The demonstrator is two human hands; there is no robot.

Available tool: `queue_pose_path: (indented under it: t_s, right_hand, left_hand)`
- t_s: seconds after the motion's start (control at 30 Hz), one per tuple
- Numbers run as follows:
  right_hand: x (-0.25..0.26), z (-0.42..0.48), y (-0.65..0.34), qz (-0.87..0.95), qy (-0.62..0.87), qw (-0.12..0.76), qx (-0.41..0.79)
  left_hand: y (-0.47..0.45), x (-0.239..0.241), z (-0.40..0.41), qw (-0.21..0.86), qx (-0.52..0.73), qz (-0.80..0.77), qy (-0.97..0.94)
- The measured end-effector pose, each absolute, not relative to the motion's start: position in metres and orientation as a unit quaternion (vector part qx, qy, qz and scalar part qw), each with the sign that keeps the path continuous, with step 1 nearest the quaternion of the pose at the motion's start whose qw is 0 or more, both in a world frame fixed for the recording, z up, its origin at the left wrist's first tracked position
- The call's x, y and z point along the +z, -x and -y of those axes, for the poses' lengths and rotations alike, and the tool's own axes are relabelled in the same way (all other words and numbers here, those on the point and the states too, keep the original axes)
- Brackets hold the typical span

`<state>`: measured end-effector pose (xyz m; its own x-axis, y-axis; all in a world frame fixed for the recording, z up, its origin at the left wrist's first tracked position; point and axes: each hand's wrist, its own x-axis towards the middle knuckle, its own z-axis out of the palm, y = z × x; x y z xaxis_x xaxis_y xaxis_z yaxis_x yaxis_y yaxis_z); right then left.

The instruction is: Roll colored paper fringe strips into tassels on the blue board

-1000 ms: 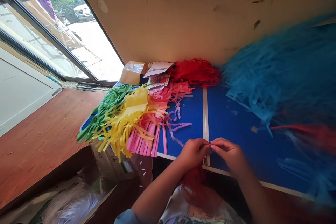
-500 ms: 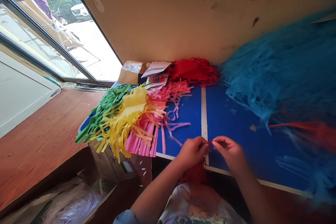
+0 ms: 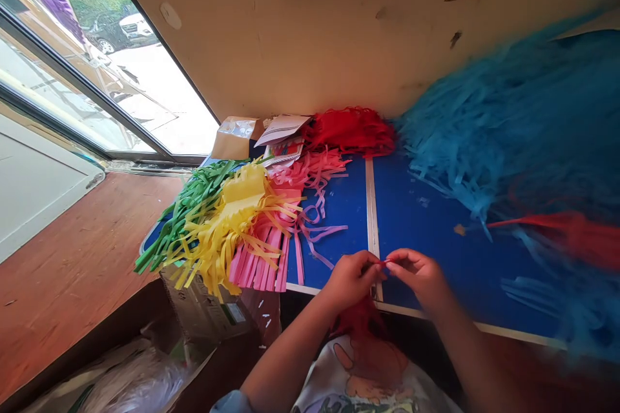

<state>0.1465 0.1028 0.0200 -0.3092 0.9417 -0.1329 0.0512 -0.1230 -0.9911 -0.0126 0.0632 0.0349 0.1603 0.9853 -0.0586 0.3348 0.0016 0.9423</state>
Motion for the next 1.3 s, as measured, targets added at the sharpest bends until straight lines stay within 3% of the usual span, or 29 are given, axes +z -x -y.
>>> queue_pose_path:
  t_s: [0.27,0.57,1.0,1.3]
  right_hand:
    - [0.029,-0.101,-0.149,0.635,0.468,0.359,0.499]
    - [0.029,-0.091,-0.154,0.724,0.464,0.330,0.389]
    - [0.035,-0.112,-0.169,0.631,0.549,0.395,0.379]
    - [0.070,-0.099,-0.170,0.754,0.439,0.301,0.385]
  left_hand:
    - [0.009,0.037,-0.061,0.415,0.358,-0.565,-0.617]
    - [0.005,0.034,-0.058,0.246,0.279,-0.552,-0.746]
    - [0.005,0.038,-0.057,0.250,0.281,-0.554,-0.742]
    - [-0.003,0.053,-0.061,0.321,0.281,-0.562,-0.709]
